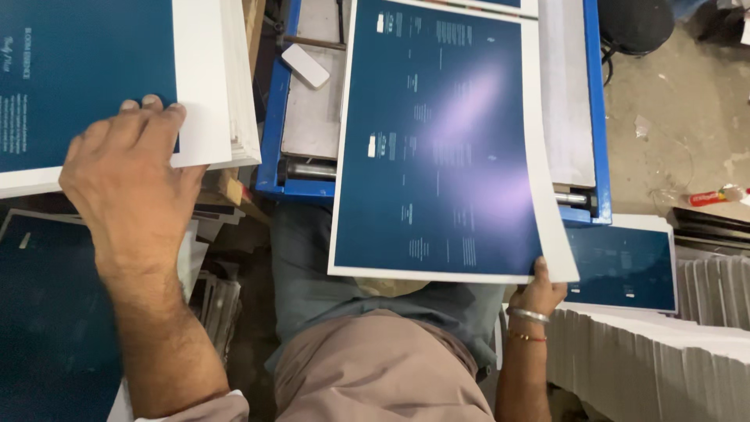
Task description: The person takes printed sheets from a stack by hand and places them onto the conveyor belt of a machine one by one.
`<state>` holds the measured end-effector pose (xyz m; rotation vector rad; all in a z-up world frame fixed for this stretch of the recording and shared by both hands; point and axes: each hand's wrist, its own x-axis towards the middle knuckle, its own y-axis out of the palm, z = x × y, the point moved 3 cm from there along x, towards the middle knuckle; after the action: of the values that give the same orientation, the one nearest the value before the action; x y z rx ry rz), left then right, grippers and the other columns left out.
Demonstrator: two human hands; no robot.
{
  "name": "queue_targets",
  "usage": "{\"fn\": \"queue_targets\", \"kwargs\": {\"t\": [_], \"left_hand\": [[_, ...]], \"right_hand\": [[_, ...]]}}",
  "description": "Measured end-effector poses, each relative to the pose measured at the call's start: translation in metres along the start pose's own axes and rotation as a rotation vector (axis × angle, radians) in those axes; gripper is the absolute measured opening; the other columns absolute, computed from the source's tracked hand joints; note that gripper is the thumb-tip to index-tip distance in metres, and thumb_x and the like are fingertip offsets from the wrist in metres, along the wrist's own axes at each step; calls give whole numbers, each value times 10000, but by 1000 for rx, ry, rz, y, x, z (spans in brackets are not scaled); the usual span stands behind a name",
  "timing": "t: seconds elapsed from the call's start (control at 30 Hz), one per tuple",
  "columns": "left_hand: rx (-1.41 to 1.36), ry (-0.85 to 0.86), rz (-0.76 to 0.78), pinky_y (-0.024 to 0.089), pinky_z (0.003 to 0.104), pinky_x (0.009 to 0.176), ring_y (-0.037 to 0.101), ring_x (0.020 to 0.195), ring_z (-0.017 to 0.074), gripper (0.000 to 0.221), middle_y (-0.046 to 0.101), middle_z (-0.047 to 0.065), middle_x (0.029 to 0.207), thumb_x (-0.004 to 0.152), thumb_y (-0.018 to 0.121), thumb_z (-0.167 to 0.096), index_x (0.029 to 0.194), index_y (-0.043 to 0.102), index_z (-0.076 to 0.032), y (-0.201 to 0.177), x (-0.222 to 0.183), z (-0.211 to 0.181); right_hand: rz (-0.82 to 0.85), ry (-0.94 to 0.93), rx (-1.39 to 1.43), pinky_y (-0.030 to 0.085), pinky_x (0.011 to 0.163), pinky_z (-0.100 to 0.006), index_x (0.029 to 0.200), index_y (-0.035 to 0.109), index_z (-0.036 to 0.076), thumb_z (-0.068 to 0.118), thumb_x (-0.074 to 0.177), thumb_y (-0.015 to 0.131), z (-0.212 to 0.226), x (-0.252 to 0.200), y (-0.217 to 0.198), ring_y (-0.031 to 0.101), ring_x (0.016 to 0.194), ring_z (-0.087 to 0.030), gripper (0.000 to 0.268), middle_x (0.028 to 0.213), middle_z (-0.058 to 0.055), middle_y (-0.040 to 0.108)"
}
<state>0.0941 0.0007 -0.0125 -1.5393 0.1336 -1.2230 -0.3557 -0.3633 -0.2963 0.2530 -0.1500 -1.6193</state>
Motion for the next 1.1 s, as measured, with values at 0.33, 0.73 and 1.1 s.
{"fn": "queue_targets", "kwargs": {"t": [0.33, 0.73, 1.1], "left_hand": [[-67, -17, -34, 520, 398, 997, 700, 1136, 206, 412, 756, 57, 1186, 866, 902, -277, 1204, 758, -90, 9, 0, 1], [-127, -30, -23, 527, 433, 922, 702, 1072, 272, 461, 752, 101, 1153, 770, 927, -245, 1163, 768, -64, -10, 15, -6], [-173, -59, 71, 470, 447, 968, 622, 1177, 279, 514, 711, 79, 1257, 794, 906, -220, 1258, 739, -74, -9, 11, -6]], "right_hand": [[35, 81, 73, 613, 651, -316, 1238, 637, 22, 38, 977, 621, -9, 68, 73, 712, 849, -200, 262, 1065, -80, 714], [377, 468, 7, 613, 762, -384, 1315, 546, -2, 263, 1078, 573, -81, 36, 48, 716, 963, -286, 357, 1107, -163, 701], [574, 662, -85, 609, 741, -377, 1297, 583, 0, 239, 1019, 580, -102, -34, 85, 732, 937, -269, 367, 1128, -157, 721]]}}
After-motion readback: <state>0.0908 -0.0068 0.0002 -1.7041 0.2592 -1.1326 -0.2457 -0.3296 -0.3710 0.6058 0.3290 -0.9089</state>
